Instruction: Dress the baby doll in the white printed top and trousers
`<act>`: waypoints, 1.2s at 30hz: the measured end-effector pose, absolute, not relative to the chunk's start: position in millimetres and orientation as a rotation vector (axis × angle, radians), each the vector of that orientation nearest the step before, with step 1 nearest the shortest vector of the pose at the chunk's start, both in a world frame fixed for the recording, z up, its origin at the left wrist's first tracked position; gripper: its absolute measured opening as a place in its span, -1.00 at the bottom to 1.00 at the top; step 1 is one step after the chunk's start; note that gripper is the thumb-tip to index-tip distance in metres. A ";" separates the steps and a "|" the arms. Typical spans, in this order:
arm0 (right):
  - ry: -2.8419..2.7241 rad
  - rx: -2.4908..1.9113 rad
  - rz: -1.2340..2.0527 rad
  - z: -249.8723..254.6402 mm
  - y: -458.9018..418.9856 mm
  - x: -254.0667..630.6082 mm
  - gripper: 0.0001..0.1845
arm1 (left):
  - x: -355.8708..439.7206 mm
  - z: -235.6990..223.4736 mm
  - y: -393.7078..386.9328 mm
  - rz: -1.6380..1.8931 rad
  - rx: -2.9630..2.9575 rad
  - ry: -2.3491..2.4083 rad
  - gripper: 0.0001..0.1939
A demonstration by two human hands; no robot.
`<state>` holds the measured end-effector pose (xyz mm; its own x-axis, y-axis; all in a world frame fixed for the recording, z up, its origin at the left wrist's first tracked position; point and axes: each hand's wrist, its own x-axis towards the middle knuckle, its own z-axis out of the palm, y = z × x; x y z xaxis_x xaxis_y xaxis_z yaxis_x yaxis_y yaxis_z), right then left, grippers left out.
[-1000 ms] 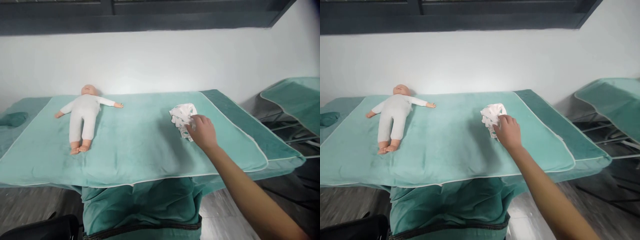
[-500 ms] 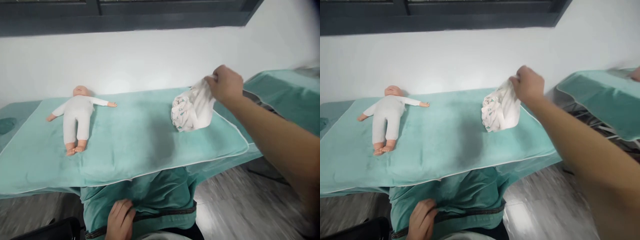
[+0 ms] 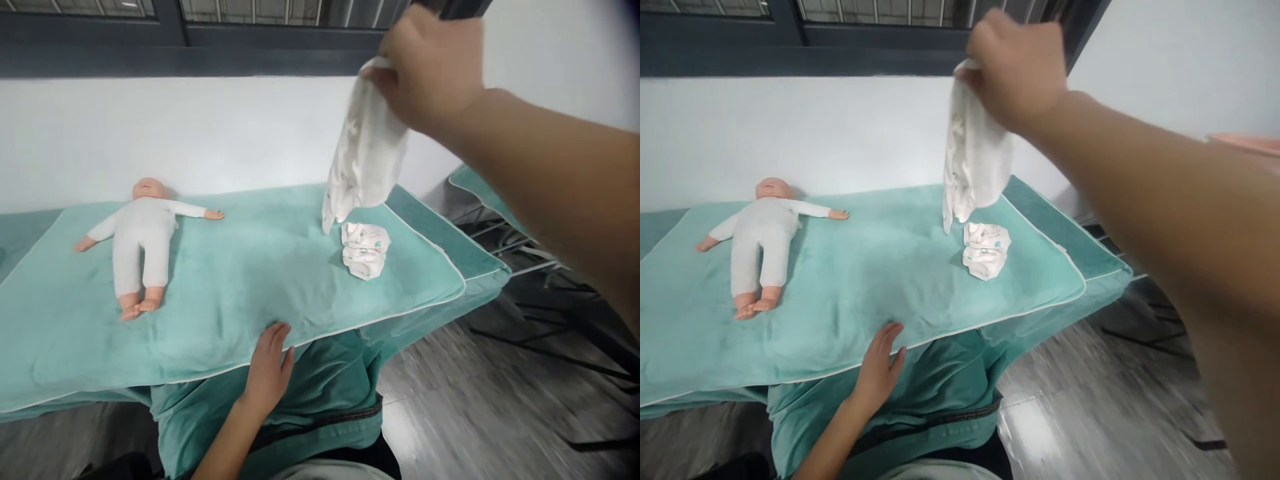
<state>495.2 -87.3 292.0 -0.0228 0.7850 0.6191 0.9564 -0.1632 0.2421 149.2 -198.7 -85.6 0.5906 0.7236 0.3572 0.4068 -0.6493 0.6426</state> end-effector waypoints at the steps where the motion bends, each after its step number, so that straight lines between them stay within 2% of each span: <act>1: -1.924 -1.952 -0.944 288.3 -85.6 478.8 -0.53 | 148.5 -80.1 -190.1 0.868 2.264 0.935 -0.58; 3: -2.092 -1.853 -0.910 277.6 -84.5 443.3 -0.55 | 146.4 -61.2 -169.4 0.953 2.129 1.018 -0.58; 6: -2.366 -1.684 -0.871 260.9 -91.1 385.7 -0.47 | 143.5 -18.9 -136.6 1.157 1.888 1.086 -0.53; 10: -2.568 -1.413 -0.621 249.6 -105.8 327.0 -0.38 | 139.9 31.6 -100.8 1.376 1.808 1.090 -0.35; 13: -2.562 -1.379 -0.504 245.5 -108.2 312.2 -0.42 | 130.2 47.8 -80.1 1.535 1.913 1.237 -0.43; 18: -2.383 -1.443 -0.600 223.7 -90.4 329.6 -0.68 | 101.4 59.1 -49.4 1.622 1.990 1.447 -0.72; 22: -2.384 -1.499 -0.479 195.1 -72.5 349.8 -0.79 | 85.0 88.6 -33.3 1.675 2.049 1.400 -0.78; 24: -2.432 -1.551 -0.295 183.4 -67.5 352.2 -0.76 | 82.4 109.5 -31.9 1.710 2.100 1.356 -0.78; 28: -2.390 -1.640 0.263 166.8 -64.6 332.3 -0.53 | 87.0 145.8 -41.2 1.746 2.223 1.334 -0.77; 30: -2.341 -1.561 0.452 158.3 -64.2 312.2 -0.51 | 91.4 156.2 -47.7 1.696 2.301 1.307 -0.77; 33: -2.303 -1.377 0.529 143.6 -61.7 280.1 -0.50 | 94.8 162.0 -54.7 1.579 2.399 1.283 -0.74; 36: -2.252 -1.264 0.479 132.7 -56.6 262.1 -0.64 | 87.8 161.8 -57.5 1.527 2.454 1.306 -0.73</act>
